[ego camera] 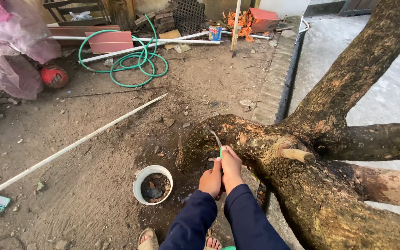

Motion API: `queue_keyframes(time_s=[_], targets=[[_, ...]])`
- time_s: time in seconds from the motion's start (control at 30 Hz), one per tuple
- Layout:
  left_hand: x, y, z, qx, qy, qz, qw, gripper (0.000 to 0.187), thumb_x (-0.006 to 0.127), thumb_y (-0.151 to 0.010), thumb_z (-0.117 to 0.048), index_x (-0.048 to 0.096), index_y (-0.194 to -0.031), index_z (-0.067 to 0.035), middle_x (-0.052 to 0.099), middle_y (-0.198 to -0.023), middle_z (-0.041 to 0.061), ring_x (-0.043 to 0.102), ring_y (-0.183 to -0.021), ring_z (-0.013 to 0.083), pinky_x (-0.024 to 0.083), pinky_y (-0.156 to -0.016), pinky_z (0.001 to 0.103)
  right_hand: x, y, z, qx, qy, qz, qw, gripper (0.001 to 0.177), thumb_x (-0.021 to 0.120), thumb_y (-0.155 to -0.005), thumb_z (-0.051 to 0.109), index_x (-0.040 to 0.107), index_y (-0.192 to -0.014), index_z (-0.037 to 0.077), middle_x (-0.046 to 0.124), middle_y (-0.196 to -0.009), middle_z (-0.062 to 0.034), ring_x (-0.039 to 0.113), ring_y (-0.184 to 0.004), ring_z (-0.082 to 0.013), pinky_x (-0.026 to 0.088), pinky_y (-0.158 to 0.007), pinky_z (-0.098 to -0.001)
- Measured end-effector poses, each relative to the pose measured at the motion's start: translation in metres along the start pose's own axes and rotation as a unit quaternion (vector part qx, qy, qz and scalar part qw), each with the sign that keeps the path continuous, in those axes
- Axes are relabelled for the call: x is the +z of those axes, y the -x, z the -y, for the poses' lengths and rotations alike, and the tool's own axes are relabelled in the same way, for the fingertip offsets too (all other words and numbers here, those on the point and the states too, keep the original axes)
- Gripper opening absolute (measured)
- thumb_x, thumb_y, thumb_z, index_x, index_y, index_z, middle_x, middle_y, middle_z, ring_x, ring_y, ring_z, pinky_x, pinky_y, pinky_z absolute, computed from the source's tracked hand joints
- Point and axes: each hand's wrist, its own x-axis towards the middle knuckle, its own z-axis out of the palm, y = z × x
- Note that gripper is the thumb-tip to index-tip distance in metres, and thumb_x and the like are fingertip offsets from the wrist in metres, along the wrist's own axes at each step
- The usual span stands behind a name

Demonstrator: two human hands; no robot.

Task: Watering plants and a tree using a garden hose.

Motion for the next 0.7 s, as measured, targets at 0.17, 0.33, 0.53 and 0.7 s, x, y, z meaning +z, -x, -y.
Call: queue_keyframes(time_s=[0.17, 0.33, 0.53, 0.7], targets=[[-0.004, -0.006, -0.003, -0.008, -0.007, 0.0, 1.0, 0.08, 0.041, -0.096, -0.072, 0.071, -0.085, 0.002, 0.062, -0.061, 0.01, 0.054, -0.041, 0.0205, 0.041, -0.04, 0.037, 0.01, 0.004, 0.007, 0.017, 0.011, 0.003, 1.0, 0.021, 0.063, -0.099, 0.019, 0.074, -0.11, 0.004, 0.057, -0.089, 0.0012, 0.049, -0.077, -0.0117, 0.046, -0.068, -0.0321], [-0.006, -0.01, -0.007, -0.033, 0.004, 0.01, 0.999, 0.079, 0.039, -0.098, -0.072, 0.067, -0.081, 0.0, 0.056, -0.059, 0.009, 0.048, -0.04, 0.0201, 0.035, -0.039, 0.038, 0.012, -0.006, 0.002, -0.004, 0.023, 0.022, 0.999, 0.023, 0.063, -0.103, 0.019, 0.073, -0.109, 0.0, 0.051, -0.089, -0.0017, 0.045, -0.077, -0.013, 0.043, -0.067, -0.0327], [-0.015, -0.018, -0.006, -0.023, 0.002, -0.003, 1.0, 0.08, 0.039, -0.097, -0.072, 0.066, -0.078, 0.001, 0.058, -0.057, 0.01, 0.051, -0.039, 0.021, 0.039, -0.039, 0.038, 0.03, 0.007, 0.012, 0.053, -0.001, 0.012, 0.999, 0.022, 0.06, -0.1, 0.017, 0.072, -0.114, 0.004, 0.063, -0.1, -0.0016, 0.06, -0.077, -0.0141, 0.054, -0.071, -0.0317], [-0.025, -0.022, -0.009, -0.024, 0.001, -0.014, 1.0, 0.083, 0.04, -0.095, -0.074, 0.067, -0.075, 0.002, 0.06, -0.057, 0.012, 0.054, -0.039, 0.0233, 0.041, -0.039, 0.039, 0.035, -0.019, -0.017, 0.035, -0.014, -0.002, 0.999, 0.021, 0.065, -0.097, 0.016, 0.075, -0.112, 0.005, 0.059, -0.086, -0.0015, 0.054, -0.068, -0.0131, 0.049, -0.064, -0.031]])
